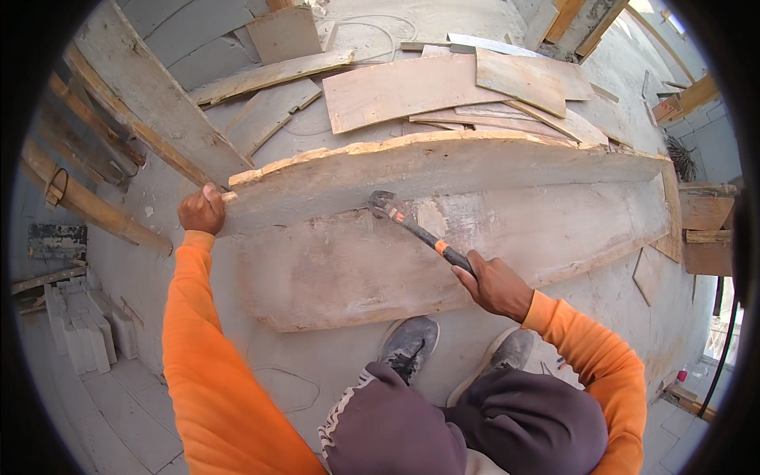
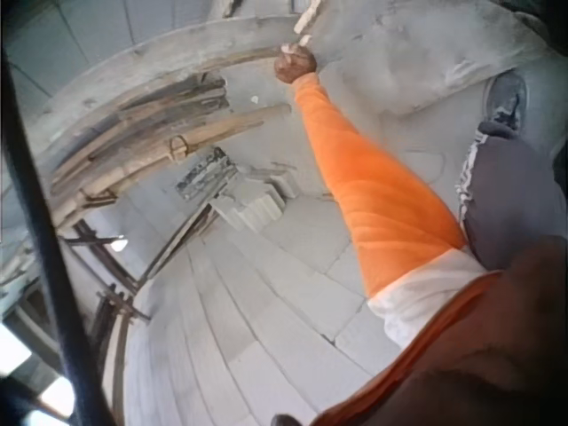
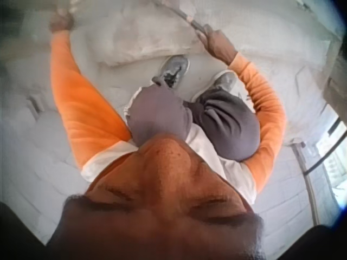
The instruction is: The person removes nails from a wooden plank using the claw of a hammer and a pair of pliers, working across the surface of the wood.
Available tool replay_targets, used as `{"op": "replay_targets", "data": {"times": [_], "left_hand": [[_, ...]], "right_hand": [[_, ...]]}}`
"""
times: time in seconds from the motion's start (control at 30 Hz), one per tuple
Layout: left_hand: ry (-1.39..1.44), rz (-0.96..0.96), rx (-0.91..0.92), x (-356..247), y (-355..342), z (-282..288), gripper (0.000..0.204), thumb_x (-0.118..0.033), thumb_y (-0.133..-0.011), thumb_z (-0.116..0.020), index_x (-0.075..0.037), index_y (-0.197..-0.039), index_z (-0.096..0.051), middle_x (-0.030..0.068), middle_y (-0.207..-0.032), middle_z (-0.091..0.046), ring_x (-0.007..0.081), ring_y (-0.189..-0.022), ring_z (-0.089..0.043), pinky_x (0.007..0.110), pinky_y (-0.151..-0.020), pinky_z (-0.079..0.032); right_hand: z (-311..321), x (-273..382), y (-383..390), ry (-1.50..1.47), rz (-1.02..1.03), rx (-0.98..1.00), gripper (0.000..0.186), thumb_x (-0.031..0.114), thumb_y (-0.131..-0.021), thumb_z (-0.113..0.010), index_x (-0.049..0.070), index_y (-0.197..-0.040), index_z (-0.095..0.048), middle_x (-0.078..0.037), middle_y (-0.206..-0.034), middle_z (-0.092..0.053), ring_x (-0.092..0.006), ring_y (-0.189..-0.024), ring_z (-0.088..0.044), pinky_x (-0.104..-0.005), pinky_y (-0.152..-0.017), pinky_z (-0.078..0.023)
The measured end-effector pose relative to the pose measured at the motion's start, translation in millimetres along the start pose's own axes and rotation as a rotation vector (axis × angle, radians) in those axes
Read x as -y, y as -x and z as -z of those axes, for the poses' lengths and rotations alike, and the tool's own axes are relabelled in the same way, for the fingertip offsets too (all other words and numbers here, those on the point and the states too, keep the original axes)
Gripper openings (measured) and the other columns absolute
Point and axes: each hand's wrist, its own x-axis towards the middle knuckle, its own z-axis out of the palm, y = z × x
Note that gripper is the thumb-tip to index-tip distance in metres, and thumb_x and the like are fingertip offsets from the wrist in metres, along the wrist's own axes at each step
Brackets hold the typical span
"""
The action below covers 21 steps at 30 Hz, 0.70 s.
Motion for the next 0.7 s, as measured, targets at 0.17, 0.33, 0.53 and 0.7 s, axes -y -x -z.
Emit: {"op": "replay_targets", "data": {"times": [0.17,0.33,0.53,0.7], "left_hand": [[-0.023,-0.001,-0.011,5.5,9.1,-6.0,0.039,-0.018,-0.099,-0.045,-0.005,-0.066,-0.061,0.0182,-0.061,-0.062,0.0387,-0.051,-0.057,0.050,-0.052,-0.046],[-0.012,-0.003,-0.018,3.1,-2.1,1.8,0.039,-0.018,-0.099,-0.044,-0.005,-0.064,-0.057,0.0180,-0.061,-0.061,0.0401,-0.052,-0.056,0.051,-0.051,-0.044],[-0.046,-0.005,0.003,2.5,-1.8,2.8,0.039,-0.016,-0.100,-0.042,-0.005,-0.065,-0.055,0.0195,-0.062,-0.061,0.0423,-0.056,-0.056,0.053,-0.054,-0.044],[-0.082,0.000,0.039,24.2,16.9,10.8,0.040,-0.016,-0.101,-0.040,-0.004,-0.066,-0.055,0.0211,-0.063,-0.059,0.0433,-0.058,-0.056,0.055,-0.055,-0.043]], "right_hand": [[27.0,-11.5,54.0,-0.068,-0.059,-0.278,0.030,0.029,-0.104,-0.060,0.000,-0.103,-0.052,-0.023,-0.066,-0.062,-0.0465,-0.059,-0.063,-0.0512,-0.053,-0.049],[34.5,-37.7,98.7,-0.056,-0.075,-0.573,0.031,0.030,-0.102,-0.062,0.000,-0.109,-0.055,-0.018,-0.068,-0.062,-0.0448,-0.062,-0.065,-0.0490,-0.056,-0.051],[11.5,-94.7,84.8,0.079,-0.305,-0.207,0.036,0.031,-0.107,-0.056,-0.003,-0.099,-0.048,-0.029,-0.059,-0.057,-0.0514,-0.057,-0.059,-0.0564,-0.053,-0.045],[27.7,-76.1,103.0,-0.020,-0.308,-0.325,0.035,0.031,-0.106,-0.058,-0.002,-0.102,-0.048,-0.027,-0.063,-0.059,-0.0498,-0.060,-0.061,-0.0557,-0.055,-0.046]]}}
